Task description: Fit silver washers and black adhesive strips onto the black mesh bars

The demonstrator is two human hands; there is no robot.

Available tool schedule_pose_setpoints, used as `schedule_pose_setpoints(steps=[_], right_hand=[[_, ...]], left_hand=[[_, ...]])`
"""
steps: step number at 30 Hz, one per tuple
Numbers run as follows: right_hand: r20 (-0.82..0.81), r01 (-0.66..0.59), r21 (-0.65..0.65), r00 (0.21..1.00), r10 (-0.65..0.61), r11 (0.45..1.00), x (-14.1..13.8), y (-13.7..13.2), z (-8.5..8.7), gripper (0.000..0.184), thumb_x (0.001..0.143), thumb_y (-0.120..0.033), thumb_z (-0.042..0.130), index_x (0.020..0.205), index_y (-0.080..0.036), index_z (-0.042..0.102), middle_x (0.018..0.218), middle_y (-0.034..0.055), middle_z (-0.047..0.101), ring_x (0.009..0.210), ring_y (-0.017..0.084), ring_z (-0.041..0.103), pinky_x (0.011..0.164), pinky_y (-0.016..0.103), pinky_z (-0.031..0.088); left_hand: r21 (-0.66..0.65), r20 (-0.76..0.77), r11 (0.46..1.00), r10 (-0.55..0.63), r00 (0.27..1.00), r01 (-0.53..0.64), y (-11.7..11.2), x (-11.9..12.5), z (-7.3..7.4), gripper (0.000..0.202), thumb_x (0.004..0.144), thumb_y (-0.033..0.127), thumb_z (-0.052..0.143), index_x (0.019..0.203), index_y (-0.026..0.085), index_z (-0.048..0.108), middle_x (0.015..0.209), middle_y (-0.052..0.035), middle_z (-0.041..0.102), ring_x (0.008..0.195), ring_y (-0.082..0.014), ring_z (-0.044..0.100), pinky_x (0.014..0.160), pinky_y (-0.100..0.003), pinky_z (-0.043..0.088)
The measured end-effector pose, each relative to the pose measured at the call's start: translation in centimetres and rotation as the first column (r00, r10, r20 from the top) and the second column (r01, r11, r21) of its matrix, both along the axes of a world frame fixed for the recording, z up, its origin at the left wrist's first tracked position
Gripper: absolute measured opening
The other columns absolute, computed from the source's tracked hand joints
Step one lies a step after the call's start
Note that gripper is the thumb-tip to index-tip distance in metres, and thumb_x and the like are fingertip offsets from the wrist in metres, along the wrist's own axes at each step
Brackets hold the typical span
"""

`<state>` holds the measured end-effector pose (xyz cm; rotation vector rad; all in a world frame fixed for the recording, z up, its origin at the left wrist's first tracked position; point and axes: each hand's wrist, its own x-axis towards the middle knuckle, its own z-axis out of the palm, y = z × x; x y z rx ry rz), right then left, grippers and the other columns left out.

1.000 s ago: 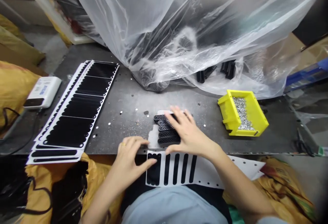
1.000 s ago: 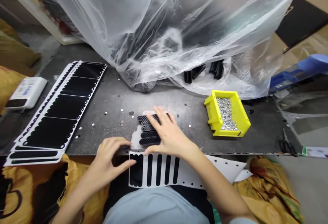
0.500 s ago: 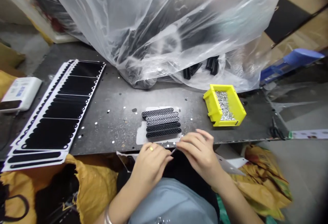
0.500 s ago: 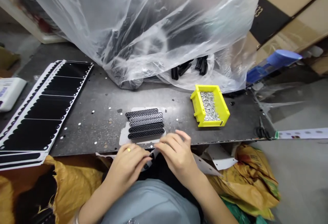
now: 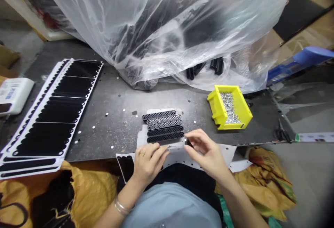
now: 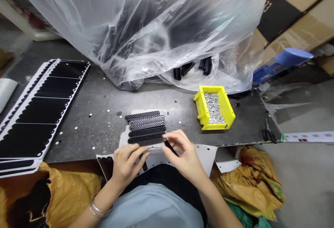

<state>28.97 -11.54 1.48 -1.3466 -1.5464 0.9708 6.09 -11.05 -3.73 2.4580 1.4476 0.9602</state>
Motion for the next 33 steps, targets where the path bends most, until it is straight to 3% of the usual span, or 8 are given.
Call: schedule_pose_setpoints(steps=[2,4,6,8,11,19,28,33], right_hand=[[0.250,-0.083,0.153,0.967,0.043,0.985,-1.8,1.5,-0.5,0.033,0.103,-0.023,0.057,0.135,-0.026,0.062,0.111,0.0086,0.064,0.094,0.019,0.067,0.080,0.035,0.059],[0.415,-0.239,0.282,0.904,0.106,0.929,-3.7,2.9,-1.2,0.034,0.104,-0.019,0.054,0.138,-0.023,0.061,0.112,0.0101,0.069,0.099,0.021,0.066,0.084,0.038,0.056],[0.486,-0.358,0.338,0.858,0.164,0.870,-5.1,3.9,-1.8,0.024,0.103,-0.020,0.057,0.125,-0.020,0.068,0.110,0.0088,0.073,0.095,0.021,0.065,0.079,0.038,0.053],[0.499,-0.406,0.347,0.843,0.200,0.845,-5.7,4.5,-2.2,0.016,0.103,-0.022,0.059,0.112,-0.020,0.072,0.107,0.0077,0.074,0.092,0.020,0.064,0.077,0.036,0.052],[0.491,-0.419,0.307,0.839,0.235,0.855,-5.8,5.0,-2.3,0.016,0.104,-0.023,0.058,0.109,-0.020,0.073,0.108,0.0082,0.074,0.093,0.020,0.063,0.078,0.036,0.052],[0.420,-0.423,0.262,0.859,0.293,0.868,-5.4,5.4,-1.4,0.018,0.103,-0.020,0.058,0.106,-0.020,0.075,0.104,0.0086,0.072,0.090,0.019,0.060,0.079,0.035,0.056],[0.529,-0.445,0.253,0.807,0.262,0.859,-5.1,5.3,-1.2,0.021,0.104,-0.025,0.056,0.106,-0.023,0.077,0.106,0.0090,0.073,0.090,0.021,0.061,0.077,0.035,0.055],[0.388,-0.259,0.095,0.899,0.203,0.961,-1.0,4.6,-0.2,0.018,0.101,-0.030,0.063,0.110,-0.020,0.075,0.100,0.0087,0.071,0.089,0.019,0.068,0.078,0.033,0.058]], left_hand=[[-0.064,0.054,0.988,0.143,0.988,-0.139,0.5,-1.0,0.9,0.007,0.099,0.028,0.063,0.102,0.027,0.069,0.097,-0.0024,0.077,0.096,-0.0218,0.069,0.093,-0.040,0.040],[-0.194,0.085,0.954,0.251,0.964,-0.231,1.3,-2.3,1.8,0.008,0.100,0.029,0.060,0.098,0.026,0.068,0.094,-0.0012,0.077,0.095,-0.0226,0.068,0.097,-0.043,0.037],[-0.338,0.103,0.913,0.278,0.955,-0.229,2.1,-3.5,2.4,0.014,0.101,0.032,0.057,0.096,0.027,0.069,0.090,0.0006,0.077,0.094,-0.0224,0.068,0.099,-0.045,0.035],[-0.451,0.131,0.873,0.267,0.955,-0.182,2.5,-4.1,2.5,0.018,0.101,0.033,0.056,0.094,0.028,0.071,0.089,0.0021,0.078,0.094,-0.0223,0.068,0.100,-0.045,0.034],[-0.536,0.182,0.833,0.272,0.945,-0.137,2.8,-4.1,2.3,0.020,0.100,0.035,0.057,0.091,0.030,0.074,0.088,0.0033,0.079,0.094,-0.0220,0.068,0.099,-0.045,0.034],[-0.588,0.214,0.796,0.322,0.922,-0.142,3.3,-3.5,2.3,0.022,0.093,0.040,0.064,0.079,0.027,0.074,0.082,0.0014,0.075,0.087,-0.0216,0.066,0.100,-0.046,0.035],[-0.609,0.216,0.781,0.330,0.919,-0.138,3.6,-3.5,2.2,0.023,0.092,0.041,0.064,0.076,0.026,0.073,0.081,0.0010,0.074,0.086,-0.0217,0.065,0.098,-0.045,0.037],[-0.606,0.211,0.784,0.319,0.924,-0.133,3.5,-3.6,2.2,0.023,0.092,0.041,0.064,0.077,0.026,0.072,0.083,0.0014,0.074,0.086,-0.0219,0.066,0.100,-0.046,0.037]])
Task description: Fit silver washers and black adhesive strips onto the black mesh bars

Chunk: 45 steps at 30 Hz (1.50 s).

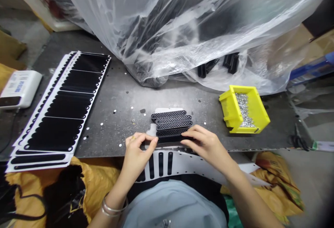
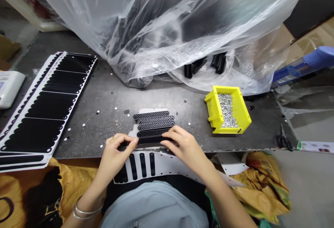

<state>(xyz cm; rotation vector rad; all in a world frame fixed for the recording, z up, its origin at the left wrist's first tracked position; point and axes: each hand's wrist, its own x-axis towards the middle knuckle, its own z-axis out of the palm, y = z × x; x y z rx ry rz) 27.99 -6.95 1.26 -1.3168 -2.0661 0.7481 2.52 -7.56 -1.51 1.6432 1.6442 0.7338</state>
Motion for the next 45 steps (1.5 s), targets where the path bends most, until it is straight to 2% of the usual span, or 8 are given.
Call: schedule_pose_setpoints(steps=[6,12,18,25,30,34,38,45], right_hand=[[-0.111,0.021,-0.059,0.993,-0.028,0.998,2.3,0.2,-1.0,0.016,0.101,-0.025,0.061,0.102,-0.022,0.077,0.092,0.0048,0.070,0.076,0.015,0.067,0.064,0.027,0.055],[-0.001,0.145,0.170,0.989,-0.147,0.975,1.3,-2.1,-1.1,0.024,0.103,-0.021,0.055,0.117,-0.026,0.073,0.094,0.0059,0.059,0.078,0.017,0.064,0.071,0.031,0.060],[-0.059,-0.006,0.126,0.998,0.014,0.992,-1.6,-7.0,-4.3,0.027,0.104,-0.019,0.054,0.128,-0.023,0.066,0.099,0.0076,0.066,0.088,0.019,0.068,0.078,0.032,0.062],[-0.261,-0.004,0.191,0.964,0.055,0.982,-1.6,-6.8,-5.3,0.040,0.100,-0.017,0.062,0.138,-0.027,0.062,0.110,0.0089,0.066,0.099,0.019,0.067,0.083,0.035,0.062],[-0.384,-0.325,-0.242,0.898,0.217,0.914,1.5,-6.5,-1.1,0.006,0.096,-0.022,0.068,0.098,-0.026,0.072,0.106,0.0048,0.070,0.107,0.021,0.068,0.097,0.040,0.058],[-0.635,-0.250,-0.465,0.763,-0.123,0.850,2.4,-4.7,0.8,0.013,0.107,-0.029,0.048,0.113,-0.026,0.060,0.109,0.0031,0.065,0.079,0.013,0.071,0.075,0.034,0.064],[-0.327,0.024,-0.185,0.941,-0.084,0.982,-0.2,-1.1,0.4,0.029,0.102,-0.024,0.059,0.130,-0.029,0.062,0.112,0.0055,0.061,0.084,0.014,0.065,0.075,0.030,0.059],[0.109,-0.203,0.258,0.978,0.180,0.944,-4.1,2.7,-1.2,0.019,0.104,-0.023,0.058,0.111,-0.019,0.075,0.107,0.0082,0.075,0.090,0.019,0.062,0.080,0.034,0.054]], left_hand=[[0.030,-0.045,1.000,-0.006,0.999,0.007,0.2,-0.3,-0.4,0.026,0.092,0.044,0.064,0.075,0.025,0.070,0.081,0.0012,0.074,0.084,-0.0217,0.066,0.099,-0.045,0.039],[0.127,-0.128,0.992,0.010,0.992,0.006,-1.5,0.0,0.0,0.022,0.097,0.047,0.062,0.096,0.026,0.068,0.089,-0.0005,0.074,0.083,-0.0220,0.066,0.087,-0.039,0.044],[0.110,-0.228,0.926,-0.329,0.916,0.360,-4.4,2.3,0.1,0.022,0.105,0.032,0.048,0.098,0.026,0.068,0.091,-0.0026,0.070,0.088,-0.0230,0.062,0.084,-0.040,0.039],[0.048,-0.027,0.928,-0.369,0.929,0.370,-3.6,3.4,0.1,0.032,0.108,0.029,0.039,0.088,0.024,0.064,0.083,-0.0015,0.064,0.085,-0.0209,0.060,0.081,-0.037,0.041],[0.299,-0.133,0.934,-0.160,0.978,0.194,-4.6,3.6,-1.9,0.020,0.106,0.022,0.048,0.094,0.021,0.064,0.080,-0.0006,0.064,0.079,-0.0192,0.059,0.077,-0.034,0.037],[0.413,-0.217,0.879,-0.160,0.963,0.239,-5.2,3.8,-2.5,0.012,0.104,0.020,0.054,0.102,0.021,0.066,0.086,-0.0014,0.070,0.080,-0.0188,0.061,0.081,-0.035,0.036],[0.450,-0.204,0.885,-0.024,0.979,0.115,-3.7,2.9,-1.1,0.009,0.099,0.025,0.064,0.107,0.023,0.067,0.095,-0.0033,0.072,0.092,-0.0213,0.064,0.091,-0.037,0.037],[0.151,-0.087,0.988,-0.014,0.996,0.027,1.3,0.1,-0.1,0.018,0.102,0.031,0.057,0.096,0.028,0.074,0.097,0.0026,0.078,0.097,-0.0206,0.067,0.097,-0.039,0.036]])
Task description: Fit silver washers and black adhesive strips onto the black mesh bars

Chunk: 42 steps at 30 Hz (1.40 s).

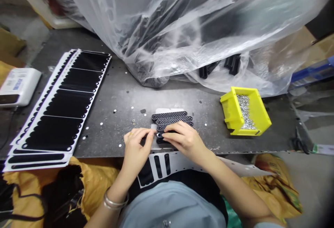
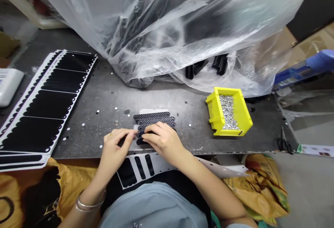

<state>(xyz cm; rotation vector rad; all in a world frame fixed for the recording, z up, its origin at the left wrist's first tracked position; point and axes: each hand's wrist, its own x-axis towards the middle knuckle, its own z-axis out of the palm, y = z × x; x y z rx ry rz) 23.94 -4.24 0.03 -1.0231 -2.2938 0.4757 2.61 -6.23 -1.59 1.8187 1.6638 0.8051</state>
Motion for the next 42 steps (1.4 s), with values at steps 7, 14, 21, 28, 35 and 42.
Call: schedule_pose_setpoints(steps=[7,14,21,28,35,42], right_hand=[[-0.031,-0.016,-0.051,0.999,0.015,0.999,-0.1,0.2,0.0,0.017,0.102,-0.023,0.060,0.105,-0.018,0.076,0.105,0.0089,0.074,0.088,0.019,0.059,0.078,0.034,0.054],[-0.027,0.053,-0.149,0.998,-0.057,0.987,1.6,-0.2,0.7,0.021,0.102,-0.024,0.061,0.116,-0.019,0.075,0.110,0.0113,0.071,0.096,0.021,0.063,0.084,0.037,0.056],[-0.181,0.178,-0.445,0.942,-0.283,0.877,7.0,-0.3,0.4,0.008,0.094,-0.025,0.072,0.095,-0.022,0.079,0.090,0.0033,0.072,0.072,0.013,0.063,0.062,0.026,0.051],[-0.118,0.245,-0.209,0.955,-0.273,0.947,6.5,-1.3,0.6,0.015,0.099,-0.023,0.063,0.102,-0.024,0.077,0.093,0.0049,0.064,0.077,0.015,0.062,0.069,0.029,0.056],[-0.179,0.157,-0.205,0.964,-0.195,0.966,3.4,-8.0,-0.5,0.022,0.100,-0.017,0.061,0.119,-0.021,0.070,0.096,0.0066,0.067,0.086,0.018,0.068,0.078,0.029,0.061],[-0.192,0.066,-0.102,0.978,-0.084,0.993,1.7,-8.6,-4.1,0.030,0.102,-0.027,0.061,0.129,-0.019,0.068,0.106,0.0112,0.070,0.095,0.021,0.067,0.082,0.035,0.061]], left_hand=[[-0.046,0.091,0.999,0.017,0.996,-0.012,0.3,0.4,-0.2,0.019,0.096,0.035,0.064,0.081,0.028,0.073,0.085,0.0042,0.077,0.088,-0.0198,0.067,0.097,-0.040,0.036],[-0.069,0.121,0.998,0.004,0.993,0.004,0.8,0.3,-0.5,0.020,0.093,0.039,0.066,0.078,0.027,0.071,0.084,0.0043,0.076,0.088,-0.0204,0.066,0.098,-0.042,0.032],[0.059,0.055,0.998,-0.042,0.998,0.038,0.7,0.1,-1.0,0.024,0.096,0.037,0.064,0.075,0.024,0.065,0.082,0.0036,0.074,0.087,-0.0195,0.066,0.097,-0.040,0.030],[0.069,-0.049,0.995,-0.071,0.996,0.074,0.6,-0.3,-0.7,0.029,0.101,0.040,0.057,0.077,0.024,0.064,0.084,0.0023,0.074,0.088,-0.0201,0.065,0.096,-0.041,0.030],[0.013,-0.228,0.984,-0.170,0.959,0.178,-5.3,0.0,0.2,0.019,0.100,0.040,0.060,0.090,0.025,0.066,0.095,-0.0022,0.073,0.099,-0.0241,0.062,0.096,-0.043,0.029],[-0.079,-0.107,0.906,-0.423,0.900,0.417,-5.7,1.7,0.2,0.023,0.106,0.024,0.044,0.099,0.025,0.066,0.089,-0.0013,0.070,0.092,-0.0211,0.059,0.096,-0.042,0.033]])
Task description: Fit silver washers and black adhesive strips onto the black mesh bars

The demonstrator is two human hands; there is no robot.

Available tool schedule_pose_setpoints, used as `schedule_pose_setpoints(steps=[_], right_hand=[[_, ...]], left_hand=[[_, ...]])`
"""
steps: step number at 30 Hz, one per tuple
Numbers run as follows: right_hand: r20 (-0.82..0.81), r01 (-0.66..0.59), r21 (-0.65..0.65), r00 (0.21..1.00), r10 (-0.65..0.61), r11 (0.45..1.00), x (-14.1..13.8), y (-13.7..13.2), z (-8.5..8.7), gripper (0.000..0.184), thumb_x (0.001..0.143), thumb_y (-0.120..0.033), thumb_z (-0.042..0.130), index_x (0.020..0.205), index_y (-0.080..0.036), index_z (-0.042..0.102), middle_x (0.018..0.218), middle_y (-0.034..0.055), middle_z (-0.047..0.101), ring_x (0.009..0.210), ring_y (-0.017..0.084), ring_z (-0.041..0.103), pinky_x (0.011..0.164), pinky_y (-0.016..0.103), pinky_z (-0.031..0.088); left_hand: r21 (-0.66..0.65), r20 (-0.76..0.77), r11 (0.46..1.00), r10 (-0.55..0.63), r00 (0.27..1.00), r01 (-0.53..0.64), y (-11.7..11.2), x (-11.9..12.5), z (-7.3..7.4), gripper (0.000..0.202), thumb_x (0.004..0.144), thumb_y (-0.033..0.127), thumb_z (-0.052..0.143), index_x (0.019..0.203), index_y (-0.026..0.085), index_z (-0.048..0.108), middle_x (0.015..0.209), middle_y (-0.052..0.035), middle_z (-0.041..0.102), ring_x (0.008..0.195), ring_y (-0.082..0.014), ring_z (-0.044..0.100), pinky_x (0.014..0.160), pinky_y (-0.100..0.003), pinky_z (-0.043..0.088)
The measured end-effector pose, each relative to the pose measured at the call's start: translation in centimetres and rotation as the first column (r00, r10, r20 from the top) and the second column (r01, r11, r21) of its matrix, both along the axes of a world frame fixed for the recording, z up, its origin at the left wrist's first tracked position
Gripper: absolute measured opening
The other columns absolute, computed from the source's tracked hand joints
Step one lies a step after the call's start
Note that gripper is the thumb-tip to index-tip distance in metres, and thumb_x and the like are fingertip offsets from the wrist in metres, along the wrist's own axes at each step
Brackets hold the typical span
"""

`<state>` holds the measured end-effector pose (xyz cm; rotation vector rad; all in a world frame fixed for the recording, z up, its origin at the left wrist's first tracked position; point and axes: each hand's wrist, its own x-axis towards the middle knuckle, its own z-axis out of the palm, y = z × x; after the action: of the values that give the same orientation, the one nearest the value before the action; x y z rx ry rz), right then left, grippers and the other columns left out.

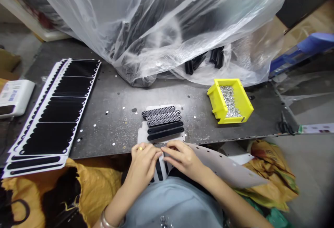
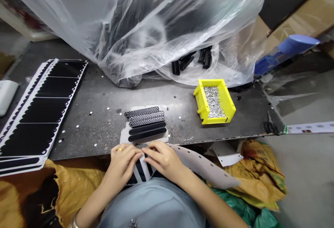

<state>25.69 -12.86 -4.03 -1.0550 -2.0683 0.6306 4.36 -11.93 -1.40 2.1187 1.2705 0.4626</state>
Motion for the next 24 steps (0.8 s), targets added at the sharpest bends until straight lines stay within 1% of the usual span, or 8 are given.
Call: schedule_pose_setpoints(steps=[3,7,10,14,17,19,22,24], right_hand=[[-0.108,-0.032,0.001,0.994,0.032,0.999,1.1,-0.1,0.7,0.030,0.100,-0.024,0.065,0.129,-0.019,0.069,0.106,0.0102,0.069,0.098,0.019,0.068,0.084,0.034,0.061],[-0.167,-0.185,-0.163,0.973,0.158,0.969,2.2,-0.5,2.1,0.019,0.095,-0.023,0.072,0.114,-0.023,0.075,0.111,0.0077,0.071,0.107,0.019,0.068,0.095,0.036,0.060],[-0.180,-0.144,-0.307,0.979,0.091,0.941,2.1,-0.1,2.5,0.038,0.093,-0.029,0.075,0.130,-0.023,0.068,0.118,0.0088,0.069,0.114,0.019,0.066,0.100,0.037,0.058],[-0.218,-0.146,-0.246,0.972,0.092,0.958,1.7,0.9,2.8,0.025,0.098,-0.025,0.067,0.123,-0.025,0.072,0.110,0.0072,0.070,0.105,0.018,0.068,0.093,0.036,0.061],[-0.338,-0.291,-0.338,0.925,0.174,0.895,2.8,1.1,4.0,0.008,0.098,-0.027,0.068,0.099,-0.023,0.075,0.099,0.0054,0.071,0.099,0.018,0.070,0.090,0.038,0.061],[-0.474,-0.337,-0.448,0.875,0.099,0.828,3.8,1.6,5.1,0.014,0.100,-0.035,0.065,0.098,-0.022,0.070,0.100,0.0058,0.069,0.089,0.018,0.072,0.081,0.037,0.064],[-0.445,-0.120,-0.492,0.886,-0.131,0.862,4.4,3.6,6.0,0.018,0.099,-0.039,0.065,0.106,-0.023,0.064,0.102,0.0052,0.064,0.074,0.014,0.068,0.063,0.030,0.061],[-0.230,0.085,-0.357,0.957,-0.176,0.930,3.5,5.6,5.9,0.018,0.098,-0.032,0.066,0.114,-0.024,0.067,0.104,0.0061,0.064,0.083,0.016,0.067,0.070,0.031,0.061]], left_hand=[[-0.049,0.076,0.998,-0.032,0.997,0.036,0.4,-0.1,0.1,0.027,0.107,0.023,0.041,0.099,0.025,0.066,0.086,-0.0003,0.067,0.088,-0.0199,0.058,0.090,-0.039,0.036],[-0.077,0.172,0.994,0.087,0.981,-0.075,0.4,-0.5,0.2,0.025,0.108,0.023,0.041,0.096,0.024,0.063,0.089,-0.0007,0.067,0.086,-0.0193,0.059,0.082,-0.036,0.037],[-0.078,0.213,0.997,0.034,0.976,-0.018,0.5,-0.5,0.5,0.024,0.108,0.022,0.041,0.102,0.024,0.064,0.089,-0.0014,0.067,0.085,-0.0189,0.060,0.081,-0.035,0.039],[-0.079,0.222,0.997,0.026,0.975,-0.009,0.8,-0.6,0.7,0.023,0.107,0.020,0.041,0.105,0.025,0.064,0.092,-0.0014,0.068,0.087,-0.0181,0.062,0.081,-0.032,0.043],[0.042,0.110,0.997,0.066,0.992,-0.071,0.9,-1.1,0.1,0.021,0.106,0.018,0.043,0.106,0.023,0.064,0.093,-0.0028,0.070,0.082,-0.0182,0.063,0.075,-0.032,0.043],[0.178,0.021,0.983,0.041,0.999,-0.044,0.7,-1.3,-0.5,0.025,0.105,0.015,0.042,0.108,0.021,0.066,0.090,-0.0033,0.071,0.076,-0.0179,0.062,0.070,-0.033,0.041],[0.321,-0.017,0.947,-0.024,1.000,0.028,0.6,-1.0,-0.7,0.024,0.104,0.016,0.046,0.114,0.022,0.067,0.091,-0.0025,0.074,0.081,-0.0168,0.067,0.074,-0.033,0.041],[0.361,0.023,0.932,0.035,0.999,-0.040,1.0,-0.8,-0.2,0.017,0.103,0.019,0.055,0.112,0.024,0.068,0.094,-0.0012,0.076,0.088,-0.0167,0.069,0.085,-0.034,0.041]])
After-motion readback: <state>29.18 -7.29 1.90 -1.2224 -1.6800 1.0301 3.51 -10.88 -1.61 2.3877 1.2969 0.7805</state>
